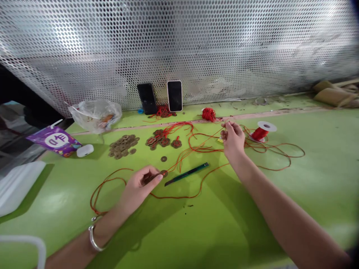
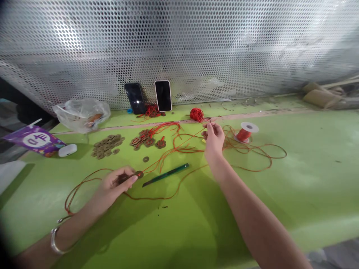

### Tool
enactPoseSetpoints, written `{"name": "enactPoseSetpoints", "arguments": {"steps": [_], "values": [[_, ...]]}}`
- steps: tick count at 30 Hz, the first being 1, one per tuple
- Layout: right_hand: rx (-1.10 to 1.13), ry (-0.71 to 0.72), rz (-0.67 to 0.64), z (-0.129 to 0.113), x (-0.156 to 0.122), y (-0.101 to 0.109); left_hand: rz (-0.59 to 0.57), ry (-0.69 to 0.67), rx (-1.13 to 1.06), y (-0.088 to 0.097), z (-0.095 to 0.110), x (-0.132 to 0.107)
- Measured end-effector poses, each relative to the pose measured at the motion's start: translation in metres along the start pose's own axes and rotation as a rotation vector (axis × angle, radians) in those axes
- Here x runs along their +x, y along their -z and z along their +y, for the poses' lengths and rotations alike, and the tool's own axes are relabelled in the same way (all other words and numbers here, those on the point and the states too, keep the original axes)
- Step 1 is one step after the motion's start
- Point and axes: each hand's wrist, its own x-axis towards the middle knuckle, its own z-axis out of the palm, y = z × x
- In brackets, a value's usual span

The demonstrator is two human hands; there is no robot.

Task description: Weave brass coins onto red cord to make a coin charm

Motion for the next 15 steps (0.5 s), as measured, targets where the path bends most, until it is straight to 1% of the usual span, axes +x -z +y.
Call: {"name": "enactPoseSetpoints", "arguments": {"steps": [3,6,7,8,9,10,11,12,13,14,15], "values": [[-0.007,0.014,0.009,-0.001,0.001,0.000,0.004,0.010,-0.006,0.000,0.003,-0.001],[-0.121,0.071,0.030,0.000,0.003,0.001,-0.006,0.036,-0.029,0.000,0.005,-0.002],[-0.193,0.132,0.056,0.000,0.002,0.002,-0.009,0.040,-0.034,0.000,0.005,-0.002],[-0.281,0.230,0.077,-0.002,-0.001,0.001,-0.006,0.040,-0.038,0.000,0.005,-0.003],[-0.380,0.362,0.071,-0.004,-0.006,-0.001,-0.003,0.038,-0.040,0.000,0.005,-0.003],[-0.479,0.512,0.032,-0.008,-0.014,-0.003,0.000,0.034,-0.039,0.000,0.004,-0.003],[-0.578,0.661,-0.093,-0.011,-0.025,-0.007,0.004,0.029,-0.035,0.000,0.004,-0.003],[-0.655,0.768,-0.310,-0.014,-0.038,-0.011,0.003,0.026,-0.027,-0.001,0.004,-0.002],[-0.708,0.810,-0.578,-0.017,-0.053,-0.015,0.000,0.021,-0.018,-0.001,0.003,-0.002],[-0.731,0.796,-0.863,-0.019,-0.069,-0.020,-0.002,0.014,-0.015,-0.001,0.002,-0.002],[-0.737,0.734,-1.104,-0.020,-0.084,-0.023,-0.006,0.006,-0.018,-0.002,0.002,-0.002]]}}
